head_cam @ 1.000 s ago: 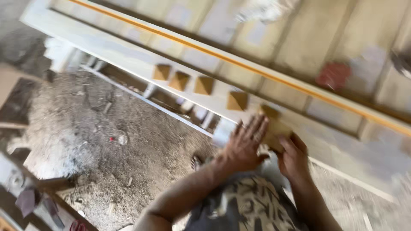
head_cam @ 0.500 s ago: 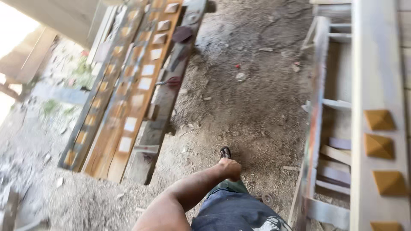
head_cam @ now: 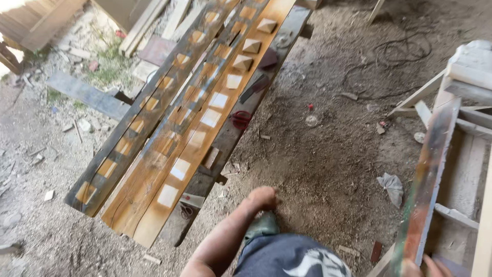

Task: The person walks through a woodworking shop and begins assembling small wooden pyramids. They pick up pyramid pieces, place them on a long wooden frame, and use a hammer to secure them in place. The task involves repetitive placement and hammering of multiple pyramid units along the frame.

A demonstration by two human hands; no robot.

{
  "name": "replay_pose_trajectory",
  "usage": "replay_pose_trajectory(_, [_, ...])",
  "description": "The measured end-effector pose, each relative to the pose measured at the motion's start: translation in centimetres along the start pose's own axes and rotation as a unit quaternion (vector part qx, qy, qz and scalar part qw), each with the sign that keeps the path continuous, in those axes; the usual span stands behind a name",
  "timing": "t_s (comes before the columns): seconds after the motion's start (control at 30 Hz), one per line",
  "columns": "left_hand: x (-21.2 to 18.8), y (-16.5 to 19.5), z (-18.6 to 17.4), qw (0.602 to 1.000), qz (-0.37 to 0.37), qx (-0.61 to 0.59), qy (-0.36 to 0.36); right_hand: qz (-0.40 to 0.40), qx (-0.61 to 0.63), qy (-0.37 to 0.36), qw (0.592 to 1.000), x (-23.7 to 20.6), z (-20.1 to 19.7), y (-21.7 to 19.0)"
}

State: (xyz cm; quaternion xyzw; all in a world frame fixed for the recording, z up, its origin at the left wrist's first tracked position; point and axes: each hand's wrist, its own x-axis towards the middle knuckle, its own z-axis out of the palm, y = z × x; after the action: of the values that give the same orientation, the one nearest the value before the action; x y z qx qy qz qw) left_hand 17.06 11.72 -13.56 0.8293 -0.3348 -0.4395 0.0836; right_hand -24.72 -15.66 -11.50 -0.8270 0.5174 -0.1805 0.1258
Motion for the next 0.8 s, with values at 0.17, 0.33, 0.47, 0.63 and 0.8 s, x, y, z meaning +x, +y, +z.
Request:
replay_pose_trajectory(0.17, [-0.2, -6.8, -7.0, 0.991, -0.002, -0.064, 0.116, -0.138, 0.045, -0.127, 0.981, 6.3, 6.2, -12.9])
replay_pose_trajectory(0.33, [2.6, -9.3, -14.6, 0.962, 0.004, -0.173, 0.212, -0.26, 0.063, -0.196, 0.943, 15.2, 8.3, -25.9])
replay_pose_trajectory(0.47, [9.8, -10.4, -22.6, 0.875, 0.105, -0.184, 0.436, -0.334, 0.144, -0.196, 0.911, 24.5, 11.5, -35.4])
replay_pose_trajectory(0.63, [21.3, -11.2, -35.4, 0.867, -0.043, -0.123, 0.481, -0.38, 0.221, -0.225, 0.87, 37.3, 20.1, -48.2])
replay_pose_trajectory(0.8, [28.3, -11.1, -43.6, 0.886, -0.191, -0.049, 0.42, -0.359, 0.215, -0.311, 0.853, 47.2, 29.7, -60.0])
